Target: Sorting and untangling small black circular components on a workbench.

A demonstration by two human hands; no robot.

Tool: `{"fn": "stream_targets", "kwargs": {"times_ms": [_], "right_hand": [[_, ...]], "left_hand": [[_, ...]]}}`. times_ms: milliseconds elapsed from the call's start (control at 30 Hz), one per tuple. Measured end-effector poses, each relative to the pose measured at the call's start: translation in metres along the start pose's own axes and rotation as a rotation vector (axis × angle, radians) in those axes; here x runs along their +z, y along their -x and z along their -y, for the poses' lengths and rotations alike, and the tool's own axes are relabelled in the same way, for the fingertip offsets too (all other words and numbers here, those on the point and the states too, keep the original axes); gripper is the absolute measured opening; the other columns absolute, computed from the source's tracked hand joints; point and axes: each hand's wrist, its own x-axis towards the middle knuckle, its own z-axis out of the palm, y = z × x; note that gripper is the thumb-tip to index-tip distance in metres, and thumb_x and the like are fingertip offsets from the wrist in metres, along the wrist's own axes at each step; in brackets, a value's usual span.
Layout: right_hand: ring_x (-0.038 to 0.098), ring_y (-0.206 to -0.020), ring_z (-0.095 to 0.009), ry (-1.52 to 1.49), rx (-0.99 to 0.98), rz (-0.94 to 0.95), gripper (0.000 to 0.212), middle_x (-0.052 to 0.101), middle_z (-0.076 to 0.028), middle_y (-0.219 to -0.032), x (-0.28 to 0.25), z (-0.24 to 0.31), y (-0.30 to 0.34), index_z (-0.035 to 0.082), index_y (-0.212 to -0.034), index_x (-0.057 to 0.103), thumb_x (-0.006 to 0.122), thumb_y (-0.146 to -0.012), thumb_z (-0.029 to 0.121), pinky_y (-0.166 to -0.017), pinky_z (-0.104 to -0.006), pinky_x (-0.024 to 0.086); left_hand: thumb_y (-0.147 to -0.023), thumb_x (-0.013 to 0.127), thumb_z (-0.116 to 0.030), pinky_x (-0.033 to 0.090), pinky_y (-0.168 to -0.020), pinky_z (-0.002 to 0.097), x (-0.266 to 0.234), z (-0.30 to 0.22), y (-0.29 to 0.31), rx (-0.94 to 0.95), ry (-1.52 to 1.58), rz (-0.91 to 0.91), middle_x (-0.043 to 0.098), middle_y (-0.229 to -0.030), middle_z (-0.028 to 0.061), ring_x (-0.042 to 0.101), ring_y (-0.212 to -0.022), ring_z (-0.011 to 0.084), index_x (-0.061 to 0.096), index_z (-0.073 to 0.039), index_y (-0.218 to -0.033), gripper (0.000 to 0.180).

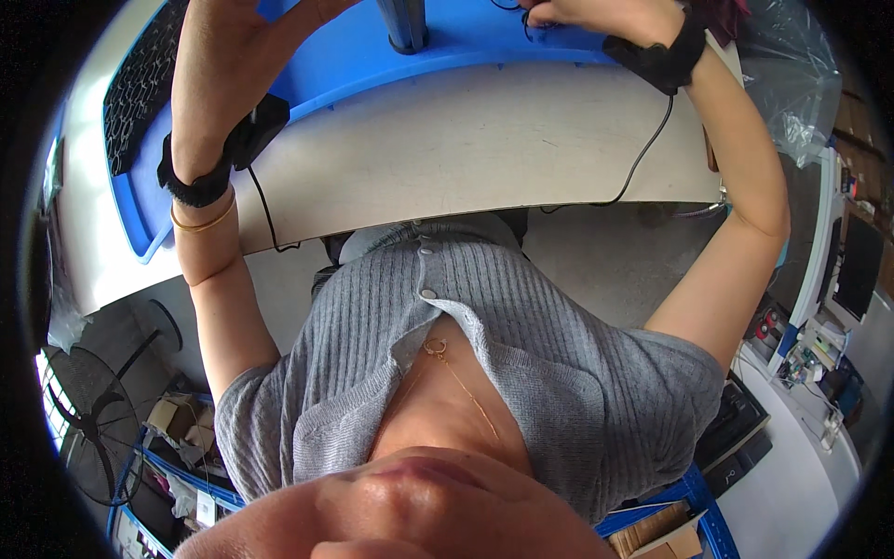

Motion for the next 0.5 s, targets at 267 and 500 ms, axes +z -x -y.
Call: {"fn": "stream_targets", "kwargs": {"times_ms": [267,500], "right_hand": [[0.06,-0.068,-0.012,-0.174,0.089,-0.296,0.017,0.062,-0.005,-0.074,-0.02,-0.004,0.0,0.0,-0.088,0.061,0.076,-0.086,0.007,-0.064,-0.0298,0.049],[0.062,-0.062,-0.008,-0.488,0.136,-0.329,0.014,0.065,-0.002,-0.077,-0.022,-0.002,0.004,0.002,-0.091,0.06,0.073,-0.092,0.004,-0.055,-0.0231,0.049]], "left_hand": [[-0.083,0.082,-0.006,0.058,-0.089,0.0338,-0.002,0.0,0.002,-0.022,-0.025,0.003,0.075,-0.104,0.0103,0.072,-0.096,0.0216,0.07,0.0,-0.108,0.028],[-0.083,0.081,-0.003,0.058,-0.087,0.0322,-0.001,0.0,0.0,-0.01,-0.074,-0.014,0.075,-0.103,0.0095,0.072,-0.095,0.0203,0.07,0.0,-0.107,0.026]]}}
